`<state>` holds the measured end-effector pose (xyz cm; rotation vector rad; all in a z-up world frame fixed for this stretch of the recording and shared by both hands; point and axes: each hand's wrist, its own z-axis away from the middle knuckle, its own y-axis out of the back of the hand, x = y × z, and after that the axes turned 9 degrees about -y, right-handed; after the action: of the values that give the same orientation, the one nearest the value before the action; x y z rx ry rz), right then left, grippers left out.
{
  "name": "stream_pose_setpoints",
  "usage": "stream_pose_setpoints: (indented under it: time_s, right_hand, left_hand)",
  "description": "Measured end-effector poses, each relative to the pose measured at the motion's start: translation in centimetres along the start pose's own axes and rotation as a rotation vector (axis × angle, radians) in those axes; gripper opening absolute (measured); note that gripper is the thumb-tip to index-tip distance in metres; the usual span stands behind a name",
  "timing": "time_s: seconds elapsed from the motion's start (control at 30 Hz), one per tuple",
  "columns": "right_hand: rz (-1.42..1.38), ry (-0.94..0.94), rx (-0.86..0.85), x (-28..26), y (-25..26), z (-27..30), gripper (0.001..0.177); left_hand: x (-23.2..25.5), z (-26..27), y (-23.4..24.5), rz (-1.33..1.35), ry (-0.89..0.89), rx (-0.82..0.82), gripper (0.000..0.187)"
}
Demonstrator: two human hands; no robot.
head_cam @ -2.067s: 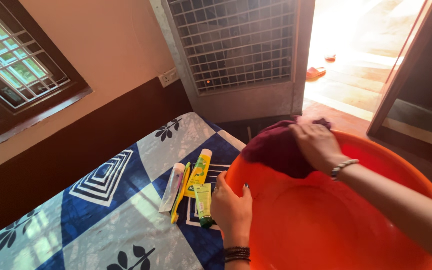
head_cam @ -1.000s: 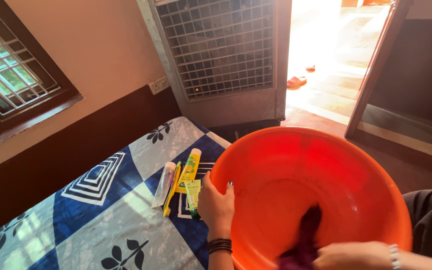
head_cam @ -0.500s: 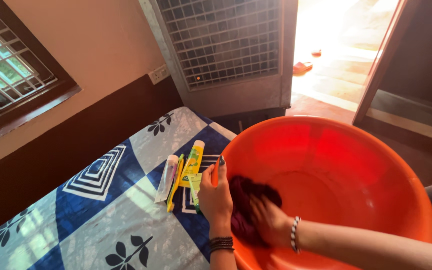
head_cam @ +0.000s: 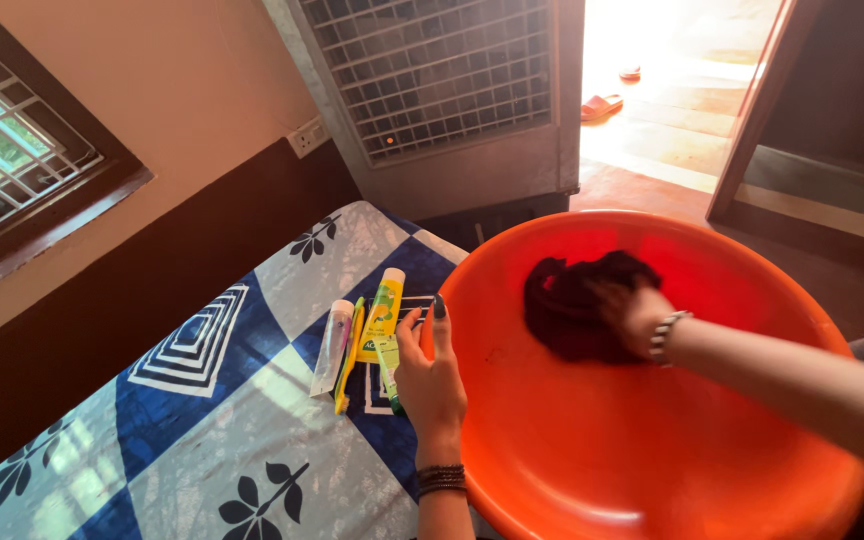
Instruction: The person hand-washes a dark purple cloth in an orange plastic basin. They repeatedly submerge, agitate, wring, and squeeze the cloth, then flip the basin to wipe its exterior with the same cloth.
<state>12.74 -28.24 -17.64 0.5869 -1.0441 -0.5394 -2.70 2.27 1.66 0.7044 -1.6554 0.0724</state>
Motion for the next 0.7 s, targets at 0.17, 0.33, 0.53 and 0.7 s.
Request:
stream_pose_setpoints:
  time_s: [0.17,0.33,0.53,0.7]
  right_hand:
    - [-0.393,0.152,0.006,1.5,-6.4,6.2,0.046]
    - [-0.316,0.472,-0.477,2.0,-2.6,17.7,0.019]
    - [-0.725,0.798,-0.413,-0.4,10.1,24.7,0.055]
    - [-1.709,0.862,-0.300,-2.8,16.2,26.0,0.087]
  left_hand:
    - [-0.4,0.0,-0.3,-0.036,-0.043,0.005,0.070]
    - [-0.2,-0.1,-0.1,-0.020,0.005,0.008,0.064]
    - [-1.3,-0.5,-0.2,0.054,0.035,0.030,0.060]
    - [-1.9,-0.7,-0.2,0.043,0.037,0.023,0.063]
